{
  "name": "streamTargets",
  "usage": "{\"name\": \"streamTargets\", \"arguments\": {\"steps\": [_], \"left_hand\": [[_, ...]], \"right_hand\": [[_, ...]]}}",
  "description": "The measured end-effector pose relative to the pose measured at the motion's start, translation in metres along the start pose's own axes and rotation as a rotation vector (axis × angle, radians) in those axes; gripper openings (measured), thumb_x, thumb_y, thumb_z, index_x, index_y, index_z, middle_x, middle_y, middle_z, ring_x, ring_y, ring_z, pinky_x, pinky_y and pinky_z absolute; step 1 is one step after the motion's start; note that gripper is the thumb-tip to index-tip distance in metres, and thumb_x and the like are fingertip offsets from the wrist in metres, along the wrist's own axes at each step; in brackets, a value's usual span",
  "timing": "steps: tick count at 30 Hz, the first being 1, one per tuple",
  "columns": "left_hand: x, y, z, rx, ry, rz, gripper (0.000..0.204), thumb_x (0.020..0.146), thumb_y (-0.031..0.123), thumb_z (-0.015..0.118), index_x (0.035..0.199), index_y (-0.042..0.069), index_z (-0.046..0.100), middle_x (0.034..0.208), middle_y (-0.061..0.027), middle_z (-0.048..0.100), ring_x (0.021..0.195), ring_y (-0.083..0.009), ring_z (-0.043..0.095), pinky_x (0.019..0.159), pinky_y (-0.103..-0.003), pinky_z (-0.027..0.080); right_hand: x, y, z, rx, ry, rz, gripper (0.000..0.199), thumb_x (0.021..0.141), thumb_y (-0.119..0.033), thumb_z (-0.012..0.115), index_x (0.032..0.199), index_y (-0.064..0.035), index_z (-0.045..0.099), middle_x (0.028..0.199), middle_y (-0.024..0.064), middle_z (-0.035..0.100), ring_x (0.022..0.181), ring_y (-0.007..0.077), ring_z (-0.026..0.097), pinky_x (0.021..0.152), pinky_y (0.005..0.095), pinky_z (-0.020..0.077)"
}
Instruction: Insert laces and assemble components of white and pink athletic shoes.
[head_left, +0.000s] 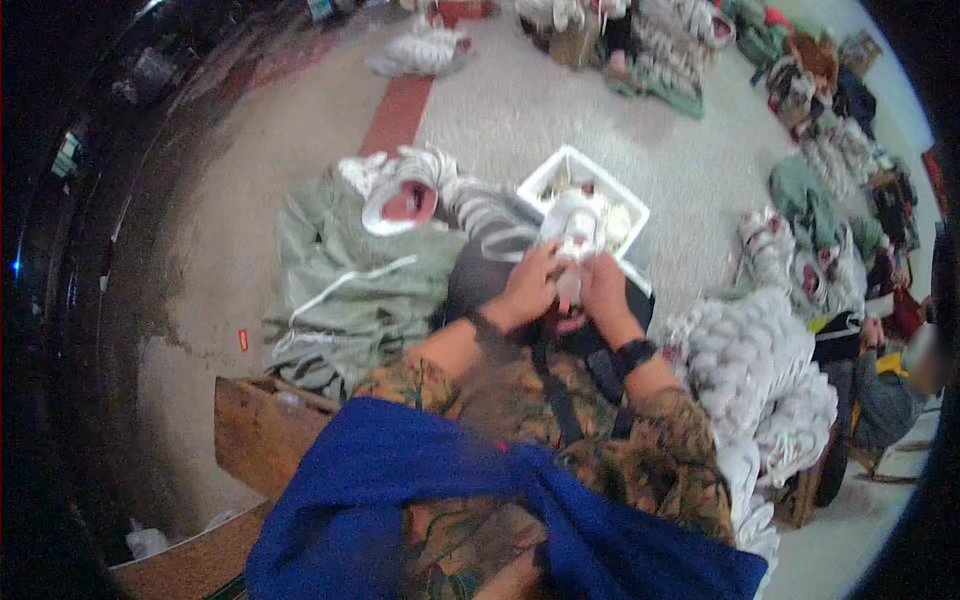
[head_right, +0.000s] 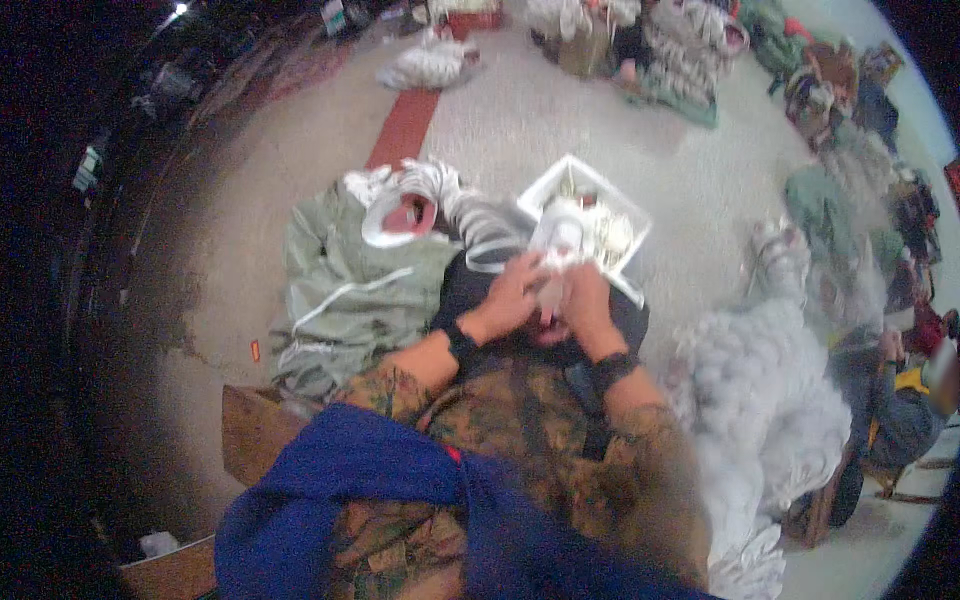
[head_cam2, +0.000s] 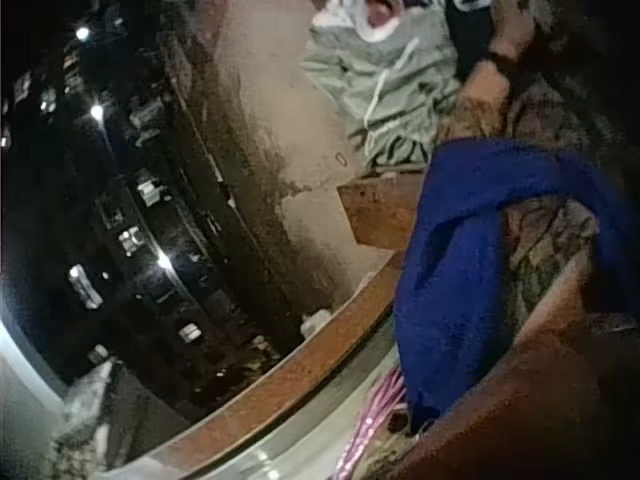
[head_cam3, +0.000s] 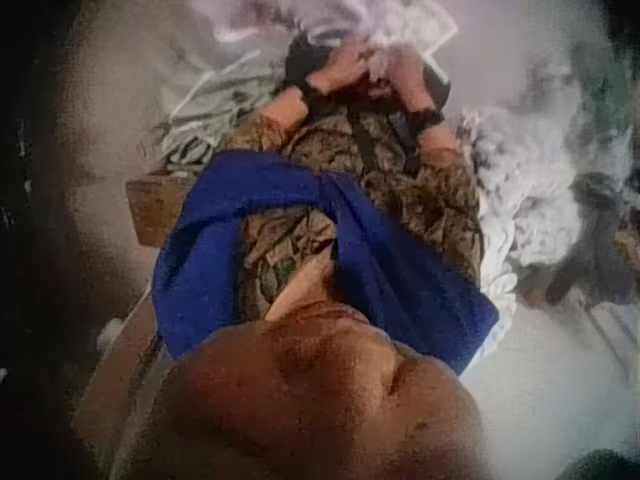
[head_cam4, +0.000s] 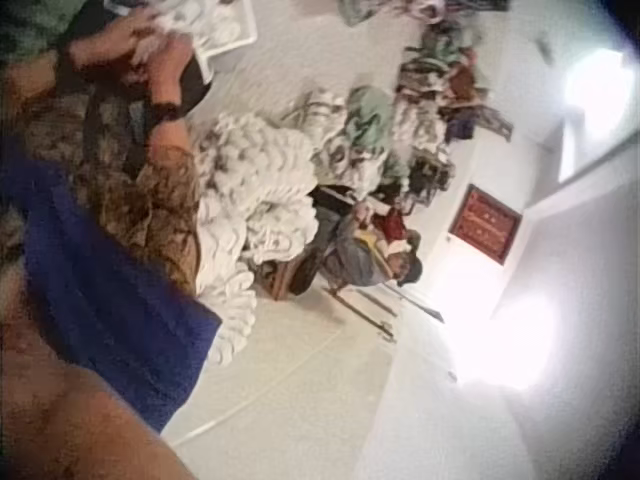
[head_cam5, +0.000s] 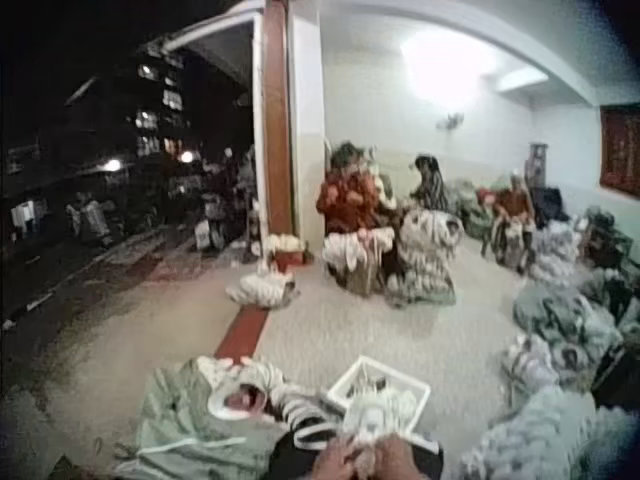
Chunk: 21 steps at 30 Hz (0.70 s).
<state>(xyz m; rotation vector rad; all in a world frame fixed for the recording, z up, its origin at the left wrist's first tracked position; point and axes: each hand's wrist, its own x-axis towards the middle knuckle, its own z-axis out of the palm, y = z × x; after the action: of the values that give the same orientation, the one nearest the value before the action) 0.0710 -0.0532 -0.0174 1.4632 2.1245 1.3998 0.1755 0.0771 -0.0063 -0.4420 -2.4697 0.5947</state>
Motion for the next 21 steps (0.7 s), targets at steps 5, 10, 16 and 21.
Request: {"name": "streamTargets", "arguments": {"steps": [5, 10, 16, 21], "left_hand": [[0.009, 0.006, -0.004, -0.058, 0.009, 0.042, 0.038, 0.066, -0.003, 0.049, 0.1, 0.006, 0.064, 0.126, -0.0173, 0.047, 0.114, -0.0382, 0.044, 0.097, -0.041, 0.036], [0.006, 0.005, -0.001, -0.05, 0.007, 0.045, 0.04, 0.064, -0.004, 0.049, 0.099, 0.007, 0.065, 0.127, -0.0153, 0.047, 0.115, -0.0354, 0.044, 0.098, -0.039, 0.036], [0.004, 0.004, -0.002, -0.134, 0.031, -0.004, 0.041, 0.064, -0.004, 0.049, 0.1, 0.008, 0.065, 0.126, -0.0141, 0.047, 0.115, -0.0336, 0.044, 0.099, -0.037, 0.036], [0.004, 0.007, -0.004, -0.131, -0.005, -0.017, 0.045, 0.062, -0.004, 0.047, 0.103, 0.007, 0.062, 0.129, -0.0171, 0.045, 0.121, -0.0352, 0.04, 0.104, -0.038, 0.031]], "right_hand": [[-0.001, -0.001, -0.008, 0.034, 0.068, 0.084, 0.008, 0.07, 0.001, 0.057, 0.077, -0.0005, 0.054, 0.072, 0.0166, 0.051, 0.069, 0.034, 0.053, 0.062, 0.0398, 0.0432], [-0.008, 0.0, 0.003, -0.012, 0.082, 0.175, 0.01, 0.069, 0.0, 0.06, 0.077, -0.0009, 0.054, 0.074, 0.0152, 0.052, 0.069, 0.032, 0.053, 0.063, 0.0375, 0.0431], [-0.006, 0.003, 0.015, 0.138, 0.043, 0.406, 0.01, 0.069, -0.004, 0.063, 0.075, 0.0, 0.056, 0.076, 0.0148, 0.054, 0.071, 0.0293, 0.054, 0.065, 0.037, 0.0431], [0.005, 0.007, 0.015, 0.091, 0.103, 0.366, 0.007, 0.072, -0.006, 0.059, 0.074, -0.001, 0.054, 0.077, 0.0197, 0.052, 0.077, 0.0381, 0.053, 0.067, 0.0437, 0.0424]]}}
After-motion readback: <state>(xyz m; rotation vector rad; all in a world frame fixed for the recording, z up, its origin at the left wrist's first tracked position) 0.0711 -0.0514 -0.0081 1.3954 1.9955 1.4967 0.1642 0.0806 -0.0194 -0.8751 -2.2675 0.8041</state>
